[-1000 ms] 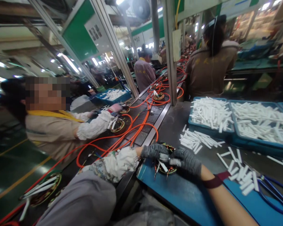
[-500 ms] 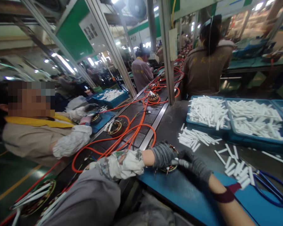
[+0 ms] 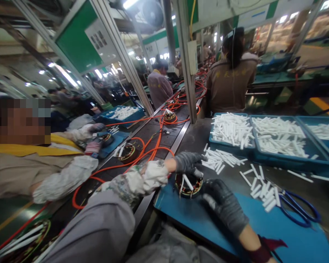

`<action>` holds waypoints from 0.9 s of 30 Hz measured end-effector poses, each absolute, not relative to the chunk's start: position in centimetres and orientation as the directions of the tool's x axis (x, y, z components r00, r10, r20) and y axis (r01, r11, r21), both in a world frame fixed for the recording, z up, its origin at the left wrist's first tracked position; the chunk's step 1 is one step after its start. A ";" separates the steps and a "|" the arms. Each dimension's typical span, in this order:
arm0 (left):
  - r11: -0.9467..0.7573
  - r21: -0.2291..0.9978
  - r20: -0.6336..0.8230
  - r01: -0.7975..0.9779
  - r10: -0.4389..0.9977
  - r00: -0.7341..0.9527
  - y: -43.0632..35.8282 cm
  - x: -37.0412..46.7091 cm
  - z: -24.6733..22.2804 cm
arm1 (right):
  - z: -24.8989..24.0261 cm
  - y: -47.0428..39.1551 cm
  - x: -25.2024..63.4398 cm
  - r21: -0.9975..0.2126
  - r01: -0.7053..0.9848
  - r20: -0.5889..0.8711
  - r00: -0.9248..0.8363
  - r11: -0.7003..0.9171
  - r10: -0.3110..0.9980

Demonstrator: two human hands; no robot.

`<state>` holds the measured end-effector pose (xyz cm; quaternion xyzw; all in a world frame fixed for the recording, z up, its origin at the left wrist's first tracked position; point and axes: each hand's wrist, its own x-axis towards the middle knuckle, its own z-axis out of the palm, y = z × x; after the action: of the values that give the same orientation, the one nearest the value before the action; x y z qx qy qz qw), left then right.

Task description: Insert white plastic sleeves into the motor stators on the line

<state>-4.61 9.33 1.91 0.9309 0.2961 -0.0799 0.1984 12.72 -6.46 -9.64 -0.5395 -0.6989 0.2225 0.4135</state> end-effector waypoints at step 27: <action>-0.825 0.355 -0.097 0.440 0.436 0.895 8.7 -10.8 0.7 | -7.9 1.2 8.8 -0.757 0.437 0.388 -0.299 0.486 0.872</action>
<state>-10.77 8.74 0.73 0.9552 0.2292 -0.0056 0.1874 8.83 1.24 -7.94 -0.4304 -0.7602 0.2677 0.4065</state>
